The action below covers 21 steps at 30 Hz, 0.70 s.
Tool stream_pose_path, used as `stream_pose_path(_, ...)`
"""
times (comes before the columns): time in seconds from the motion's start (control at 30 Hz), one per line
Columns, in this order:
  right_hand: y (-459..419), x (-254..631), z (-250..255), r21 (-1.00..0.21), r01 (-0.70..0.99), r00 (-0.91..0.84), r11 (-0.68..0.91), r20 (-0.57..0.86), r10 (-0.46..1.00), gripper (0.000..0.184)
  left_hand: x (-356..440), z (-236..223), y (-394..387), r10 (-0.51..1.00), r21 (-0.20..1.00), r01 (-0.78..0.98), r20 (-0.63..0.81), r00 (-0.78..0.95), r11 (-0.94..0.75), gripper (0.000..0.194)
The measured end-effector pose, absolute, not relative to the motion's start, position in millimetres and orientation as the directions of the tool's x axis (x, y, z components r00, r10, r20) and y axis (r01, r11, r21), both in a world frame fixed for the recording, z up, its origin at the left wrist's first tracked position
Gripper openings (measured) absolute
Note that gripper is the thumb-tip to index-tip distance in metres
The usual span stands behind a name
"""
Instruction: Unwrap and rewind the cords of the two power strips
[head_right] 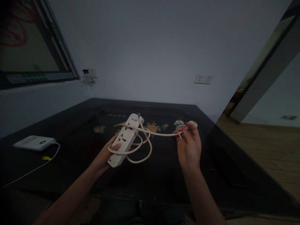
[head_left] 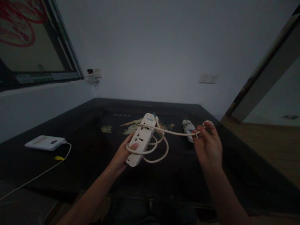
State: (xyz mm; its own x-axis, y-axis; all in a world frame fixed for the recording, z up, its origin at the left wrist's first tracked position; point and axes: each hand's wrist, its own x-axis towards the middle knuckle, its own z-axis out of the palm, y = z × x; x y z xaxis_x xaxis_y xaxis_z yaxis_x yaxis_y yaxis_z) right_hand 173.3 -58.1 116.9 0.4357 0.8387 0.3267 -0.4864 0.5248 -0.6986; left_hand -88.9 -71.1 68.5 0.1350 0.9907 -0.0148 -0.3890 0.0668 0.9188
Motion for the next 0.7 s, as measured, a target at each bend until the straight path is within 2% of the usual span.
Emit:
stream_pose_path(0.23, -63, 161, 113, -0.714, -0.522, 0.305, 0.466, 0.354, 0.884, 0.022, -83, 67, -76, 0.982, 0.932, -0.354, -0.015, 0.191, 0.083, 0.089)
stream_pose_path(0.4, -60, 172, 112, -0.665, -0.524, 0.409, 0.532, 0.352, 0.842, 0.026, -85, 65, -80, 0.955, 0.917, -0.375, -0.021, 0.295, 0.136, 0.109)
stream_pose_path(0.6, -56, 185, 113, -0.610, -0.467, 0.495, 0.640, 0.419, 0.761, 0.031, -86, 61, -86, 0.907, 0.907, -0.377, -0.010, 0.420, 0.185, 0.100)
stream_pose_path(0.7, -58, 184, 118, -0.584, -0.453, 0.517, 0.673, 0.443, 0.732, 0.030, -87, 59, -87, 0.870, 0.902, -0.373, -0.006, 0.493, 0.218, 0.101)
